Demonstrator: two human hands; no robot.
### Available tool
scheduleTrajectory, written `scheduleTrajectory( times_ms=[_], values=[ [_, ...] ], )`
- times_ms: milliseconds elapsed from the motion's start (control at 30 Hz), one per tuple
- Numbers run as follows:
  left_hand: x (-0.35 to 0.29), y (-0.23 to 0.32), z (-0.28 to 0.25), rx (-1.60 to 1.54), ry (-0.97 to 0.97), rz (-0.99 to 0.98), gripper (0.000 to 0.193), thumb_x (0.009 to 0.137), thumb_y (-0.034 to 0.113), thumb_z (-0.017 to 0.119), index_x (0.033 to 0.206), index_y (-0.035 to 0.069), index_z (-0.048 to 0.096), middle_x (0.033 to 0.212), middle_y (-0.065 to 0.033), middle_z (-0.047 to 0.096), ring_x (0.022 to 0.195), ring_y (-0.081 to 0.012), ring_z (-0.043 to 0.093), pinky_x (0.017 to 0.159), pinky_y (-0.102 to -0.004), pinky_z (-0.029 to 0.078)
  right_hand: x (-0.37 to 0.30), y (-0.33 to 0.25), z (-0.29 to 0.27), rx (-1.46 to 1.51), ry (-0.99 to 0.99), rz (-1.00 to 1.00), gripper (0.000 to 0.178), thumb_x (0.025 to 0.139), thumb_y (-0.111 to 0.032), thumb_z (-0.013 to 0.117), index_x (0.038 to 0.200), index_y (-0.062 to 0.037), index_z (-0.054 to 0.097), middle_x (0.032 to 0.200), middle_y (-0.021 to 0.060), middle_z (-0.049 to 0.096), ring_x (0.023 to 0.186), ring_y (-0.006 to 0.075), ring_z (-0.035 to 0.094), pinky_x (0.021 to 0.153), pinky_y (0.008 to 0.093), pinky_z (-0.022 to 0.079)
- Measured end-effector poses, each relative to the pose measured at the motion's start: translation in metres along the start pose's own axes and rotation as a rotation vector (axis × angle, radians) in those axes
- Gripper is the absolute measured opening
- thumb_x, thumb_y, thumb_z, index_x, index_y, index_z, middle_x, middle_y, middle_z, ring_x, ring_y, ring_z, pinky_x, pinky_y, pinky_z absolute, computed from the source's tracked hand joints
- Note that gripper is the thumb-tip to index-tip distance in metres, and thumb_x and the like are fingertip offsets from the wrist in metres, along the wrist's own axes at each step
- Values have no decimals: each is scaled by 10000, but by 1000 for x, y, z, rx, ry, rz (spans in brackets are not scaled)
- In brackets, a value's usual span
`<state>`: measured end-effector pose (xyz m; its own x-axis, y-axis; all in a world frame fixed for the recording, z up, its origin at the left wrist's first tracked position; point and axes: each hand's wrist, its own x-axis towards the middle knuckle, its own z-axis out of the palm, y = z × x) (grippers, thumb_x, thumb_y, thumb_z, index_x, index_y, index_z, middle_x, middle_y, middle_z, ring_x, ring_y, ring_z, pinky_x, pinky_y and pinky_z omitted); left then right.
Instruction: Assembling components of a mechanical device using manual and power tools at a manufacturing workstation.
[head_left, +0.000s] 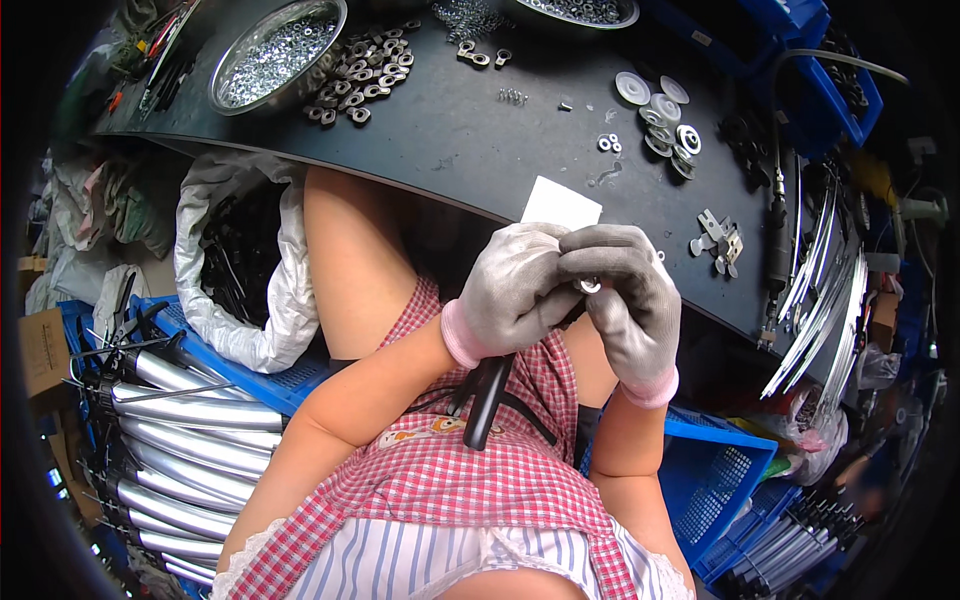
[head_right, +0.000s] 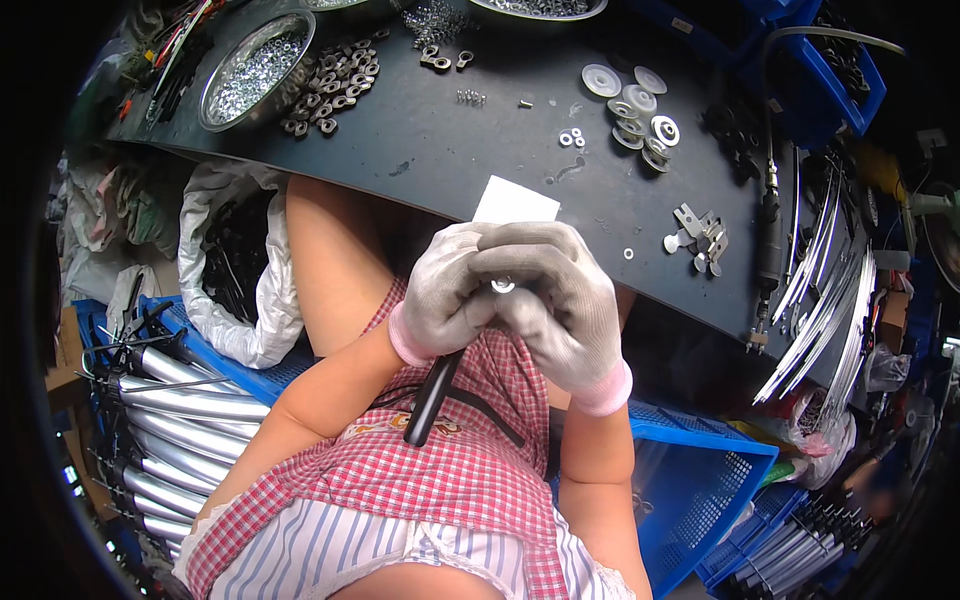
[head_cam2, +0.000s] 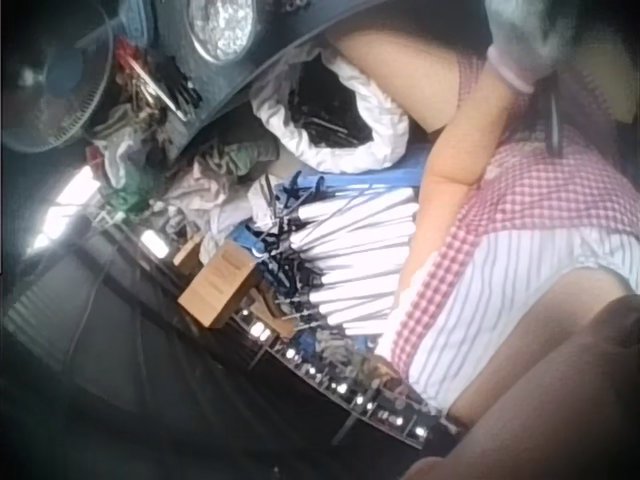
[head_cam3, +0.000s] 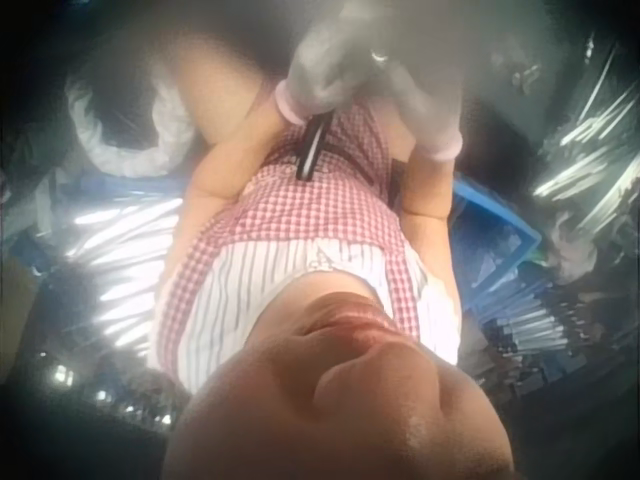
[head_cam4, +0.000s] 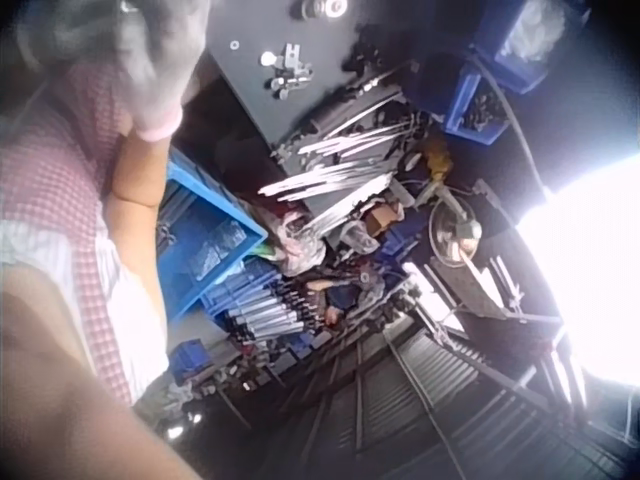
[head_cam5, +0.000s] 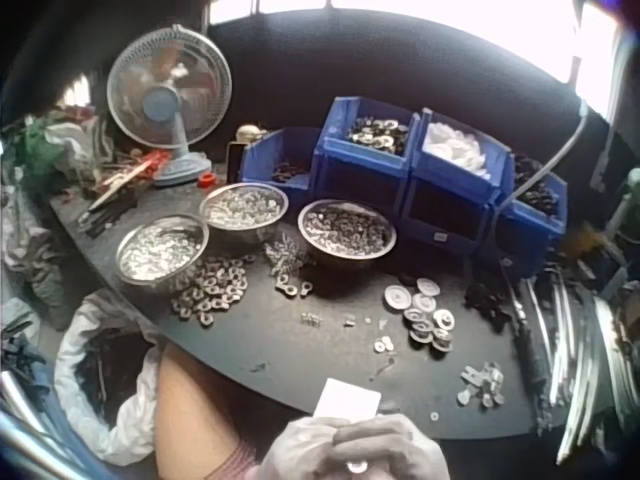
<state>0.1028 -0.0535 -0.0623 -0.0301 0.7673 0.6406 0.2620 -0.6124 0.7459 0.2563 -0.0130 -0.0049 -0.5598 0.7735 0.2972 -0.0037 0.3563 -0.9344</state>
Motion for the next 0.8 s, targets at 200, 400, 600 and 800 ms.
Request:
scheduleTrajectory(
  times_ms=[200, 400, 600, 800],
  values=[
    [-1, -5, -1, 106, -4, 53, 184, 766, 120, 699, 919, 29, 652, 868, -107, 651, 917, -342, 652, 891, -433, 488, 6, -9, -7, -125, 39, 47, 223, 839, -243, 721, 960, -56, 718, 950, 106, 661, 922, 248, 633, 824, 358, 502],
    [-1, -8, -2, 35, -19, 58, 170, 778, 136, 699, 907, 34, 656, 853, -103, 648, 926, -340, 649, 886, -430, 486, 32, 0, -29, -190, -316, -253, 203, 839, -207, 724, 974, -56, 707, 941, 102, 638, 881, 260, 617, 793, 352, 496],
    [-5, -9, -1, -10, -35, 5, 172, 773, 133, 698, 912, 39, 660, 854, -109, 650, 950, -340, 649, 887, -431, 478, 35, -1, -31, -203, -354, -212, 294, 802, -275, 764, 994, -60, 707, 950, 98, 617, 863, 233, 610, 746, 335, 505],
    [-5, -5, 1, 12, 6, 28, 193, 782, 149, 699, 927, 30, 655, 872, -117, 653, 957, -349, 647, 895, -436, 476, 17, -6, -15, -251, -171, -221, 298, 781, -235, 777, 1031, -84, 718, 1005, 101, 648, 897, 233, 642, 768, 331, 518]
  ],
)
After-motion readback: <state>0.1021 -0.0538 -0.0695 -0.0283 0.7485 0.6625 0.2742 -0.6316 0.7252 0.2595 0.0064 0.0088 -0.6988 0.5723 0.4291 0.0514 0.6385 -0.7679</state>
